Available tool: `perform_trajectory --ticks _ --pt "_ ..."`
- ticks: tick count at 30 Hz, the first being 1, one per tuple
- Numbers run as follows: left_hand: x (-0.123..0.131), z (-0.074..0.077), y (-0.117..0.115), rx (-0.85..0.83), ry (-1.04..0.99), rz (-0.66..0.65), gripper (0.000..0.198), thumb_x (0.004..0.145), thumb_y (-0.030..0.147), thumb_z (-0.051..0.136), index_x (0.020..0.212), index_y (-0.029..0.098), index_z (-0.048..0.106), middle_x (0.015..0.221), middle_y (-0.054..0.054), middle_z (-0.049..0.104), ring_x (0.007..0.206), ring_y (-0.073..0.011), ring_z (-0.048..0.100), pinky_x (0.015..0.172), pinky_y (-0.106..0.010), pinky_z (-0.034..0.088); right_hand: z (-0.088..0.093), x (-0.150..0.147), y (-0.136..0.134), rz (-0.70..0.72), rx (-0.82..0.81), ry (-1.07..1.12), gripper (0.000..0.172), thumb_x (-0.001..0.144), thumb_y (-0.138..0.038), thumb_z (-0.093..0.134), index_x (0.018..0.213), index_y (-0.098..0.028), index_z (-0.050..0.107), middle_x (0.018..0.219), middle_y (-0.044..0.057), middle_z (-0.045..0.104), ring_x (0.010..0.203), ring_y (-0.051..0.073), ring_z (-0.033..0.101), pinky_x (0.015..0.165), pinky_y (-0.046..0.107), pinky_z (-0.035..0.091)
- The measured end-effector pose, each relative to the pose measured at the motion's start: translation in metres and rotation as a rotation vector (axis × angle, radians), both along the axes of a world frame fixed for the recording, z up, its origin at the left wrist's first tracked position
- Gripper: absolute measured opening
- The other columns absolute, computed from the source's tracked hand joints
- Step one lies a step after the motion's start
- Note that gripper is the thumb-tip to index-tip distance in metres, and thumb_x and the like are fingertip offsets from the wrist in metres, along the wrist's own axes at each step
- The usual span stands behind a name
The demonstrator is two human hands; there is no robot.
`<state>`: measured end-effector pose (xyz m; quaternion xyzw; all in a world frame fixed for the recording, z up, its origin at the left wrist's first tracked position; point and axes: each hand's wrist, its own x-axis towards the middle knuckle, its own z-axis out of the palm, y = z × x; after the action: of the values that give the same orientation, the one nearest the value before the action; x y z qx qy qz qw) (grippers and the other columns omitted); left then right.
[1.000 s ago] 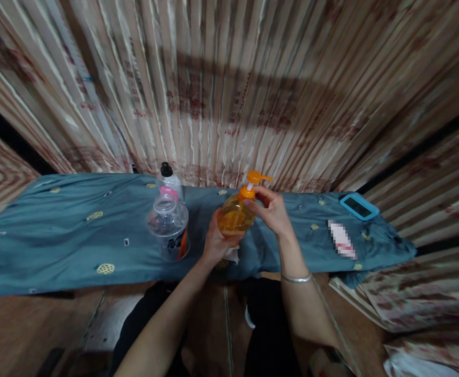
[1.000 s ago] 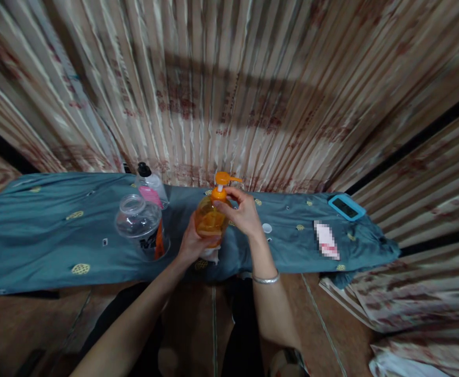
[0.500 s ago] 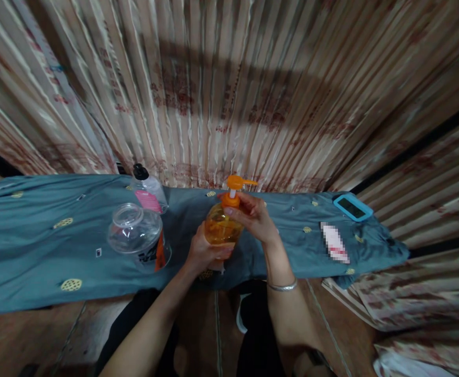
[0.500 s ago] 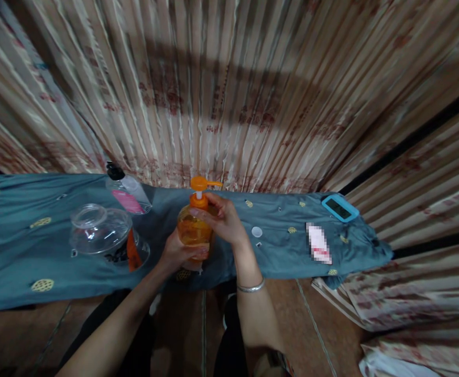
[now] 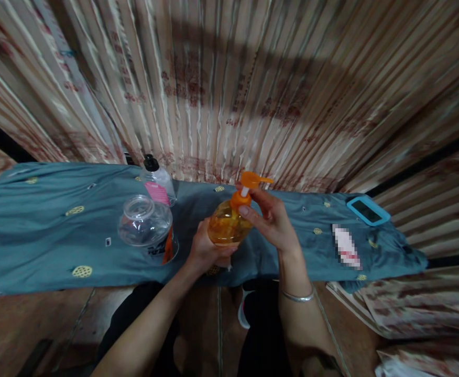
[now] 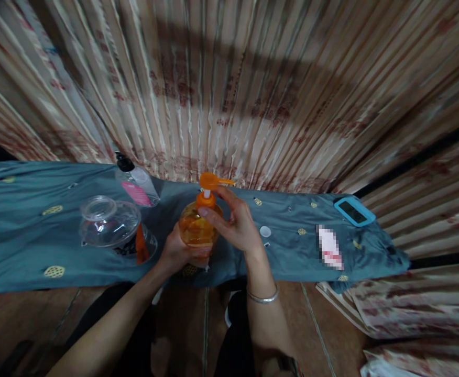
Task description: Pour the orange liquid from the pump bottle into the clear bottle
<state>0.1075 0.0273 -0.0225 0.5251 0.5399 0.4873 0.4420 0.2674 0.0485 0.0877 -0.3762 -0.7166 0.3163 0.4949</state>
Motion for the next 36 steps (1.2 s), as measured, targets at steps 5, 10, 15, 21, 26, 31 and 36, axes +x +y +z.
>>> perform_trajectory --ticks 5,10,15,21,26,31,36 --pt "-0.003 0.003 -0.001 0.064 0.136 -0.014 0.077 0.041 0.037 0.092 0.109 0.02 0.059 0.105 -0.006 0.065 0.102 -0.0278 0.064 0.09 -0.043 0.053 0.003 -0.007 -0.005 -0.261 0.048 -0.037 0.056 0.06 -0.045 0.091 0.098 -0.015 0.063 0.104 0.012 0.065 0.108 0.032 0.059 0.102 0.049 0.039" --pt "-0.002 0.009 -0.003 0.107 0.187 -0.023 0.076 0.044 0.039 0.091 0.111 0.02 0.059 0.106 -0.006 0.065 0.104 -0.0282 0.063 0.091 -0.043 0.052 0.001 0.002 -0.002 0.01 0.003 0.019 0.031 0.08 -0.04 0.077 0.104 -0.024 0.065 0.114 0.004 0.067 0.114 0.023 0.06 0.103 0.038 0.043" --pt "0.0 0.006 -0.004 0.172 0.227 -0.01 0.073 0.044 0.037 0.091 0.108 0.02 0.059 0.102 -0.005 0.065 0.102 -0.0274 0.063 0.089 -0.04 0.053 -0.002 0.011 -0.004 -0.013 -0.025 0.045 0.047 0.071 -0.034 0.085 0.113 -0.027 0.064 0.114 0.003 0.067 0.115 0.024 0.059 0.104 0.038 0.043" --pt "0.001 0.003 -0.005 0.216 0.283 -0.007 0.073 0.045 0.035 0.091 0.108 0.02 0.057 0.102 -0.004 0.064 0.101 -0.0265 0.063 0.089 -0.039 0.053 0.002 0.02 -0.012 -0.027 -0.031 0.073 0.041 0.066 -0.031 0.089 0.101 -0.027 0.069 0.112 0.004 0.068 0.12 0.027 0.056 0.111 0.044 0.036" --pt "0.002 -0.001 -0.006 0.247 0.266 -0.007 0.071 0.049 0.034 0.09 0.11 0.02 0.056 0.103 -0.004 0.064 0.1 -0.0257 0.063 0.088 -0.039 0.054 0.006 0.029 -0.015 0.189 -0.097 0.083 0.035 0.078 -0.033 0.08 0.111 -0.036 0.068 0.125 -0.001 0.064 0.125 0.021 0.054 0.112 0.039 0.035" --pt "0.003 -0.002 -0.006 0.258 0.272 -0.006 0.072 0.048 0.032 0.091 0.109 0.02 0.056 0.103 -0.005 0.065 0.103 -0.0264 0.063 0.092 -0.041 0.053 0.0 0.031 -0.013 0.049 -0.037 0.085 0.059 0.063 -0.025 0.091 0.115 -0.033 0.065 0.114 -0.001 0.065 0.112 0.021 0.057 0.11 0.035 0.035" --pt "0.003 -0.001 -0.006 0.248 0.278 -0.001 0.071 0.047 0.031 0.091 0.109 0.02 0.056 0.104 -0.005 0.065 0.102 -0.0266 0.063 0.092 -0.042 0.053 0.003 0.031 -0.015 0.097 -0.055 0.062 0.037 0.075 -0.027 0.083 0.109 -0.032 0.068 0.116 0.0 0.067 0.117 0.022 0.057 0.114 0.041 0.033"
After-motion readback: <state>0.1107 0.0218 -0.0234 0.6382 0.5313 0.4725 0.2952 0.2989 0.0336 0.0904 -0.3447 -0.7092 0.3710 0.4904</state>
